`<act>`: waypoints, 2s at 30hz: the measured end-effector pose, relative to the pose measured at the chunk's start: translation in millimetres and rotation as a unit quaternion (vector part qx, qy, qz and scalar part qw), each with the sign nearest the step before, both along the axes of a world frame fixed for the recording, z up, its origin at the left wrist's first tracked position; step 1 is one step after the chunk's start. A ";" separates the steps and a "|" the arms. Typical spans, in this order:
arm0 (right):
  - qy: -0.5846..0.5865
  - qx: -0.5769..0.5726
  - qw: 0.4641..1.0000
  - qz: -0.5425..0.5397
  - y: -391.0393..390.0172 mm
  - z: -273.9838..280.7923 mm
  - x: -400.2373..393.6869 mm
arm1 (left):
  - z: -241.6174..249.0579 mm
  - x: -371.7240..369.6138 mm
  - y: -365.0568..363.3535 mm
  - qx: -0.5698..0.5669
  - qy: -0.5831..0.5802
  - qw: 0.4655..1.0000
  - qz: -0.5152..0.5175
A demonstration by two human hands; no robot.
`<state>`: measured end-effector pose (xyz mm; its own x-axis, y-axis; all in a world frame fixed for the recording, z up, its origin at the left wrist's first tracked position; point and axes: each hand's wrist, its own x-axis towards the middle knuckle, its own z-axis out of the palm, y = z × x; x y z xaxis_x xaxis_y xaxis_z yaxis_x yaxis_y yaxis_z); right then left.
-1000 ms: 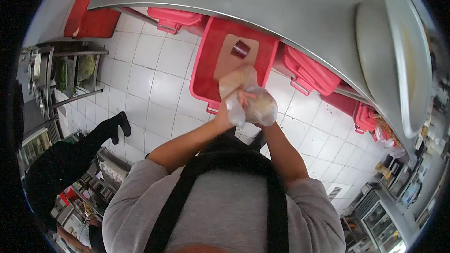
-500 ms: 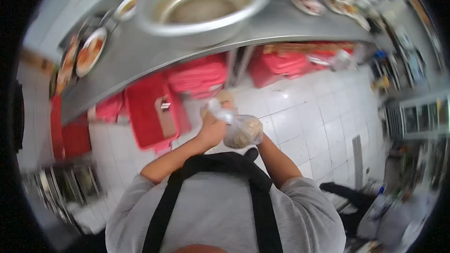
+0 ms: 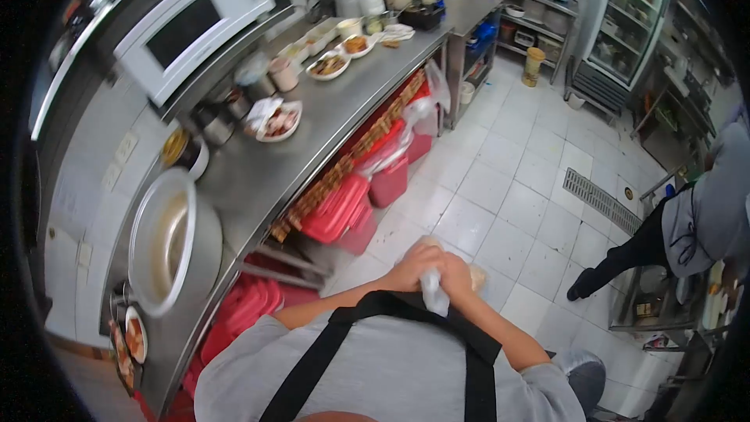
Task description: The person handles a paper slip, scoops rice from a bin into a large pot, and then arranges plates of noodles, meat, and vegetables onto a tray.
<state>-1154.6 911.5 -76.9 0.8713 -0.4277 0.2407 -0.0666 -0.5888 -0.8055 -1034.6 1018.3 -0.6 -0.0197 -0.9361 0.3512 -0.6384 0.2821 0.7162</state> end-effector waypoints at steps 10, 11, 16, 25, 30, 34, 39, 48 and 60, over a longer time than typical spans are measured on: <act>-0.043 -0.079 0.988 -0.129 -249.9 66.0 127.8 | -78.0 231.6 -229.5 0.250 0.663 0.692 0.136; -0.081 -0.043 0.983 -0.157 -272.7 77.0 141.1 | -83.8 246.3 -256.0 0.277 0.705 0.645 0.097; -0.104 -0.081 0.974 -0.185 -384.5 95.9 190.8 | -46.9 274.3 -424.3 0.279 0.652 0.704 -0.017; -0.083 -0.164 0.980 0.082 -702.4 101.4 335.8 | -115.2 406.6 -695.5 0.224 0.438 0.865 0.098; -0.040 -0.158 0.965 0.207 -822.5 113.7 430.7 | -126.4 459.9 -804.2 0.248 0.278 0.906 0.204; 0.106 -0.097 0.984 0.103 -944.9 93.7 494.3 | -166.0 536.8 -856.0 0.246 0.445 0.856 0.095; 0.088 -0.128 0.983 -0.101 -1108.1 78.4 565.4 | -349.8 607.9 -799.8 0.234 0.261 0.862 0.367; 0.030 -0.190 0.976 -0.101 -1275.9 200.2 795.8 | -345.2 561.9 -771.8 0.225 -0.036 0.774 0.590; -0.090 0.054 0.972 0.208 -1304.3 101.7 1374.6 | -258.2 510.9 -986.4 0.035 0.490 0.285 0.823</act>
<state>220.1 -392.9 24.7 0.9220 -0.0783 0.3791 0.3078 -0.4455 -0.8407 -523.7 31.9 -258.9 0.5424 0.6000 -0.5880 0.6521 0.1407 0.7450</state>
